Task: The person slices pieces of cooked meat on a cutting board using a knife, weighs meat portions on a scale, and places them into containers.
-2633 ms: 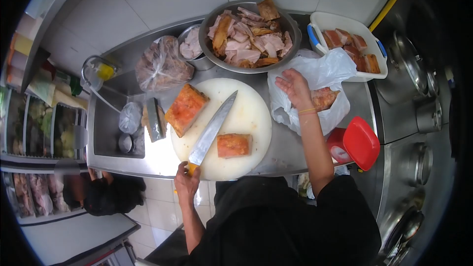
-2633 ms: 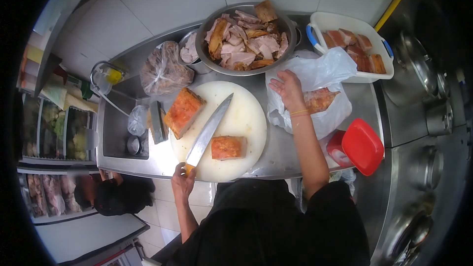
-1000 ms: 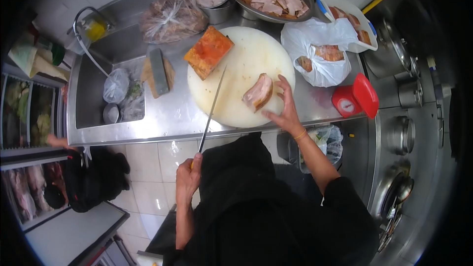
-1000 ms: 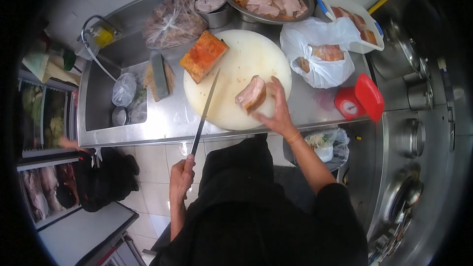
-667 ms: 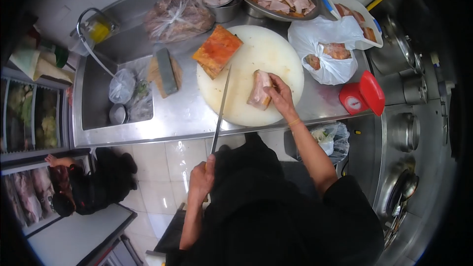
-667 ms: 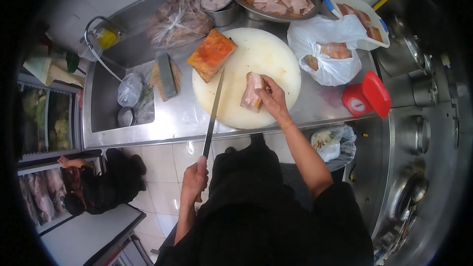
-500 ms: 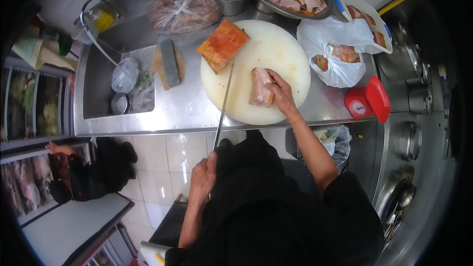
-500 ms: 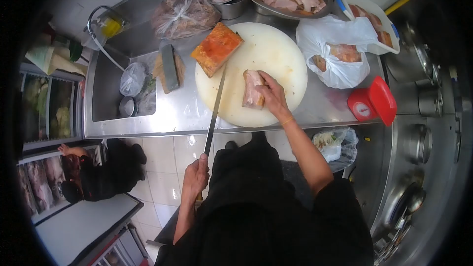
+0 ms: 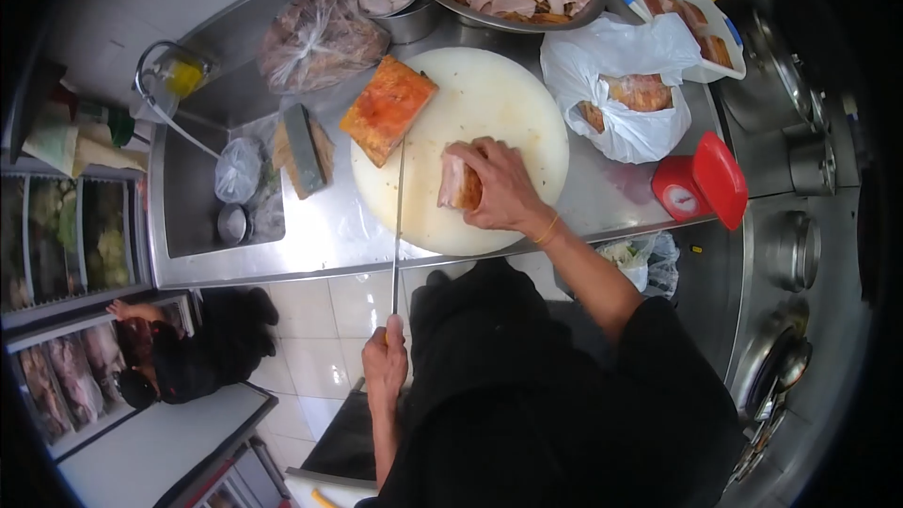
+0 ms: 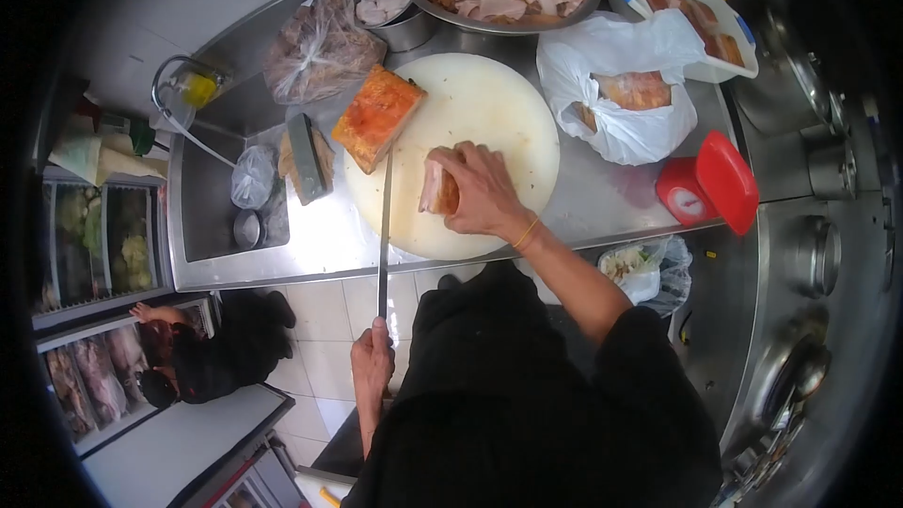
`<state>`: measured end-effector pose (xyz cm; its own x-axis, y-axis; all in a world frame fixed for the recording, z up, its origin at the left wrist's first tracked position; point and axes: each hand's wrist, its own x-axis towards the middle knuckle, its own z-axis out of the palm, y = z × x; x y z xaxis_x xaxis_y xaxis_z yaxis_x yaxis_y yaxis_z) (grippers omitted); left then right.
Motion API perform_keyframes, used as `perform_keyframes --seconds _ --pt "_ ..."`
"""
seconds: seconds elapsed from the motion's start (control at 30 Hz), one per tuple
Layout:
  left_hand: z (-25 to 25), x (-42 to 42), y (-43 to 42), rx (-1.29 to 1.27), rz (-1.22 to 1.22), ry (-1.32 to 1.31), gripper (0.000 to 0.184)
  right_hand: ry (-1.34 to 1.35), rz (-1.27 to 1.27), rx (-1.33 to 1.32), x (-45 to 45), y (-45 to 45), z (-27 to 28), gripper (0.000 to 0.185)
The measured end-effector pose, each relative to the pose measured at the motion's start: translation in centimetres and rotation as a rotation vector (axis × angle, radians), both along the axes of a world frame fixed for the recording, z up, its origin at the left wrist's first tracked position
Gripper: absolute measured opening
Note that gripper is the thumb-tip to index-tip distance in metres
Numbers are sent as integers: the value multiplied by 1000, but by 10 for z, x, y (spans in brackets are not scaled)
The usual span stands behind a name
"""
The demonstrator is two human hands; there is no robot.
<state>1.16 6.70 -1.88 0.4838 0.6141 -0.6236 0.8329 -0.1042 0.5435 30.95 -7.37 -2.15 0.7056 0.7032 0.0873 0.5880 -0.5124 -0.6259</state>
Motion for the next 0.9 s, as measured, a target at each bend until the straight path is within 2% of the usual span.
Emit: perform_keyframes --seconds 0.07,0.1,0.2,0.27,0.33,0.4,0.5,0.63,0.7,0.77,0.83,0.9 --pt "-4 -3 -1 -4 32 -17 71 56 -72 -395 5 -1 37 93" --pt "-8 -4 -1 18 23 -29 71 154 -159 -490 11 -1 37 101" --pt "-8 -1 -1 83 -16 -42 71 63 -85 -618 20 -9 32 101" --pt "-7 -1 -1 110 -18 -35 71 -441 123 -363 26 -22 2 90" --pt "-8 -1 1 120 -15 -33 71 -528 294 -260 33 -30 -17 82" --pt "-17 -4 5 99 -16 -66 70 -195 428 -283 43 -18 -24 76" --pt "-21 -4 11 89 -20 -111 69 -144 338 -437 34 -13 -6 68" --pt "-12 2 17 130 -88 -124 68 -58 90 -255 12 -30 -9 51" --pt "-3 9 16 147 -113 -111 67 21 -41 -141 12 -51 5 51" --pt "-15 5 24 134 -116 -152 66 94 -223 -5 16 -81 27 50" --pt "-20 4 28 113 -105 -172 66 -2 -451 66 30 -127 44 53" --pt "-22 4 31 89 -93 -175 65 -95 -665 -21 41 -179 91 56"
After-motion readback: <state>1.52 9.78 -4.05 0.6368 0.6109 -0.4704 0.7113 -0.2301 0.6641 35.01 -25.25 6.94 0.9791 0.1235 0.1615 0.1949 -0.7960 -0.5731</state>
